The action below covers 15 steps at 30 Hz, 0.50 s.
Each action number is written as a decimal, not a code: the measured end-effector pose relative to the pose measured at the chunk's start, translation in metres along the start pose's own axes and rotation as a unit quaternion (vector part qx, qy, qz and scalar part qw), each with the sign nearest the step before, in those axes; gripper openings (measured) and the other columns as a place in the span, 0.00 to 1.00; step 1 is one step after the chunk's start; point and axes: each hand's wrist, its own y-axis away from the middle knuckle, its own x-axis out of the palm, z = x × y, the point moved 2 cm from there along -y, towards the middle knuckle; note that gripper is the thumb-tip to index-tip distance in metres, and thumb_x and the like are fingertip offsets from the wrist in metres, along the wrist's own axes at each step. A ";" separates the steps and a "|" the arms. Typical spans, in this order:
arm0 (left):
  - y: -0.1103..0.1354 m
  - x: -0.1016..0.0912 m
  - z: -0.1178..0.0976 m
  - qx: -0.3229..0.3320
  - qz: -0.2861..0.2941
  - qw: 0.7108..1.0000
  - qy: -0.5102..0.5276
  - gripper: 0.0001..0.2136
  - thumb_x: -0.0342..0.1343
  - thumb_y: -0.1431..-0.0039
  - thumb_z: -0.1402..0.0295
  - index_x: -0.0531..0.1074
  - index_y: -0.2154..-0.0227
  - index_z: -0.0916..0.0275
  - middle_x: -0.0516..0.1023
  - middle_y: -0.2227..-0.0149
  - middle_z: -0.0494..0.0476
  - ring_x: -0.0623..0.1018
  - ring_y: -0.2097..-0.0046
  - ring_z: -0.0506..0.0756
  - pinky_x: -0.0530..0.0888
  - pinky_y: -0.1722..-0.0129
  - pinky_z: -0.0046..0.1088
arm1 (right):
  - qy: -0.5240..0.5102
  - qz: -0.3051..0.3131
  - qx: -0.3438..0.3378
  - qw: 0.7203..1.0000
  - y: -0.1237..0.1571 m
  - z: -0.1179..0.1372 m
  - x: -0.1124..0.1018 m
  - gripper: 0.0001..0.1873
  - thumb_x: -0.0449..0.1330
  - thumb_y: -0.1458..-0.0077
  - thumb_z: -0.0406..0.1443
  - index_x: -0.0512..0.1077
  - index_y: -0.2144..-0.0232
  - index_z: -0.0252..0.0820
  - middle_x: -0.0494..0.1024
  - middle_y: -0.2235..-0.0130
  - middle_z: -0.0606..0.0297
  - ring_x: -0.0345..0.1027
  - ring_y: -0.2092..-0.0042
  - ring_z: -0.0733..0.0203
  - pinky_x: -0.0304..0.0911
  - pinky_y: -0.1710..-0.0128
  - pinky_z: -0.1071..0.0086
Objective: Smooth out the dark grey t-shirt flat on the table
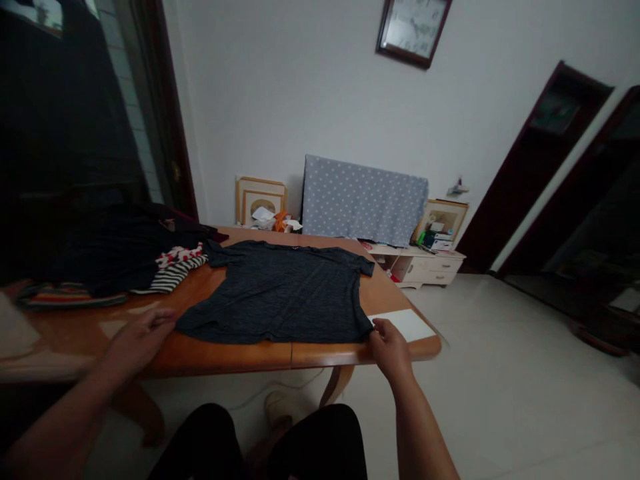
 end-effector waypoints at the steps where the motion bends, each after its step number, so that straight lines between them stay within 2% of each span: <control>1: 0.002 0.000 0.002 0.014 0.019 0.999 -0.024 0.16 0.56 0.44 0.60 0.75 0.54 0.58 0.82 0.53 0.60 0.81 0.53 0.62 0.75 0.49 0.35 | 0.018 0.006 0.002 1.000 0.001 0.002 0.002 0.28 0.54 0.45 0.42 0.72 0.45 0.37 0.80 0.53 0.55 0.74 0.52 0.54 0.67 0.51 0.63; 4: 0.009 -0.002 -0.001 0.045 0.036 0.989 -0.137 0.20 0.54 0.41 0.61 0.74 0.49 0.63 0.79 0.49 0.65 0.78 0.49 0.66 0.71 0.45 0.42 | 0.095 0.009 0.008 0.995 -0.001 0.006 0.005 0.29 0.56 0.47 0.41 0.72 0.44 0.38 0.80 0.55 0.55 0.74 0.53 0.52 0.66 0.52 0.61; 8: 0.023 -0.002 -0.016 0.046 0.035 0.979 -0.197 0.21 0.54 0.40 0.57 0.75 0.48 0.62 0.77 0.47 0.67 0.74 0.44 0.70 0.68 0.45 0.46 | 0.153 0.018 0.018 0.988 -0.003 0.013 0.004 0.21 0.57 0.50 0.41 0.80 0.54 0.46 0.80 0.59 0.56 0.74 0.55 0.48 0.65 0.54 0.59; 11: 0.029 0.003 -0.027 0.027 0.016 0.976 -0.217 0.20 0.53 0.40 0.55 0.74 0.49 0.58 0.76 0.45 0.67 0.72 0.42 0.72 0.66 0.45 0.52 | 0.137 0.008 0.025 0.990 -0.003 0.015 0.002 0.17 0.57 0.50 0.42 0.80 0.61 0.47 0.80 0.62 0.57 0.75 0.58 0.48 0.65 0.59 0.60; 15: 0.030 0.009 -0.038 0.011 -0.002 0.976 -0.217 0.14 0.52 0.41 0.61 0.76 0.56 0.57 0.78 0.49 0.66 0.73 0.44 0.72 0.67 0.47 0.53 | 0.083 -0.033 0.037 0.995 -0.006 0.007 0.003 0.18 0.56 0.49 0.44 0.77 0.59 0.44 0.80 0.64 0.58 0.74 0.61 0.49 0.64 0.63 0.61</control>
